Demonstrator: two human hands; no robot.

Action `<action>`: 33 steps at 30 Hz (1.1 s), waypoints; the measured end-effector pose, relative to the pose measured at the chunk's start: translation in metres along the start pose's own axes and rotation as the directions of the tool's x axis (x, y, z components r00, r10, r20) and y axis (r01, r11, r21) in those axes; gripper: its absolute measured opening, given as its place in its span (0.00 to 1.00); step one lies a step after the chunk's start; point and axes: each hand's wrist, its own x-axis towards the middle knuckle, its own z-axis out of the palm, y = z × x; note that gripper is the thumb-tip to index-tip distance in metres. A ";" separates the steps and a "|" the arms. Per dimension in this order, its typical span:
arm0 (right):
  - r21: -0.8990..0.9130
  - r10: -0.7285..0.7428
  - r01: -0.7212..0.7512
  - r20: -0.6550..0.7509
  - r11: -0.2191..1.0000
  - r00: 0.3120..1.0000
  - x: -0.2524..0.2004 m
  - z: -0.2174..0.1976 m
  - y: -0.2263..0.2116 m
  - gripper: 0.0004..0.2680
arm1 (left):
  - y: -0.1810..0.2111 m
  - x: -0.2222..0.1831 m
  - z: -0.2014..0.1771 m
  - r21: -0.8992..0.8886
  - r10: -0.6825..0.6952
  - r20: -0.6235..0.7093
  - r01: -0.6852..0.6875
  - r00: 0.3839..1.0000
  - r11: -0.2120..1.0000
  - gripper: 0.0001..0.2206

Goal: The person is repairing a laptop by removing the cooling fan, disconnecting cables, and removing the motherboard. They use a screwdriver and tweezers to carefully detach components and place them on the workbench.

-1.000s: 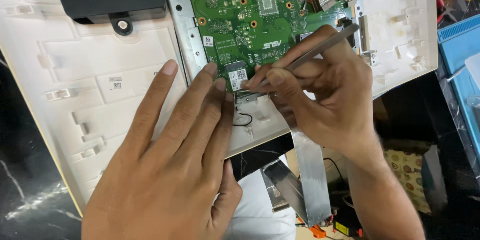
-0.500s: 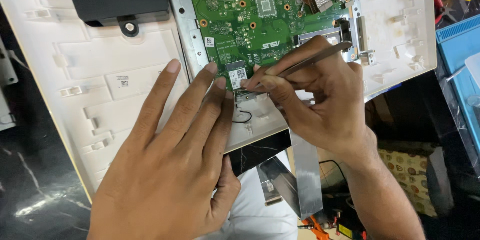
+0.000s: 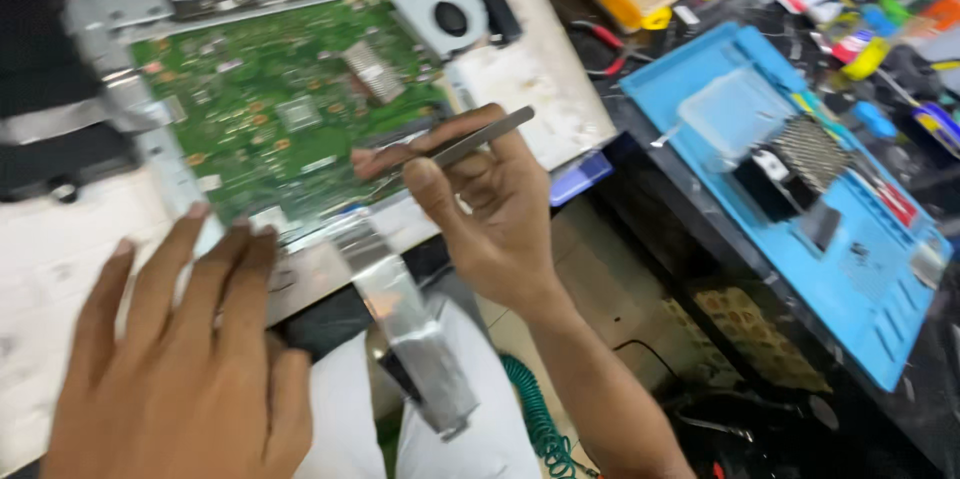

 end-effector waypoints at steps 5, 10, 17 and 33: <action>-0.060 0.077 -0.092 -0.222 0.994 0.972 -0.047 -0.075 -0.045 0.12 | 0.087 0.048 -0.042 -0.077 0.106 -0.118 -0.116 0.987 0.990 0.27; -0.272 0.118 -0.235 -0.385 0.933 0.916 -0.103 -0.157 -0.093 0.15 | 0.210 0.093 -0.060 -0.629 0.128 -0.358 -0.340 0.925 0.699 0.24; -0.716 -0.085 -0.499 -0.608 0.488 0.790 -0.197 -0.272 -0.144 0.08 | 0.373 0.117 -0.077 -0.926 0.227 -0.204 -0.263 0.952 0.270 0.25; -0.764 -0.326 -0.635 -0.574 -0.116 0.751 -0.293 -0.348 -0.151 0.09 | 0.538 0.140 -0.034 -0.644 0.496 -0.414 -0.631 0.763 0.432 0.07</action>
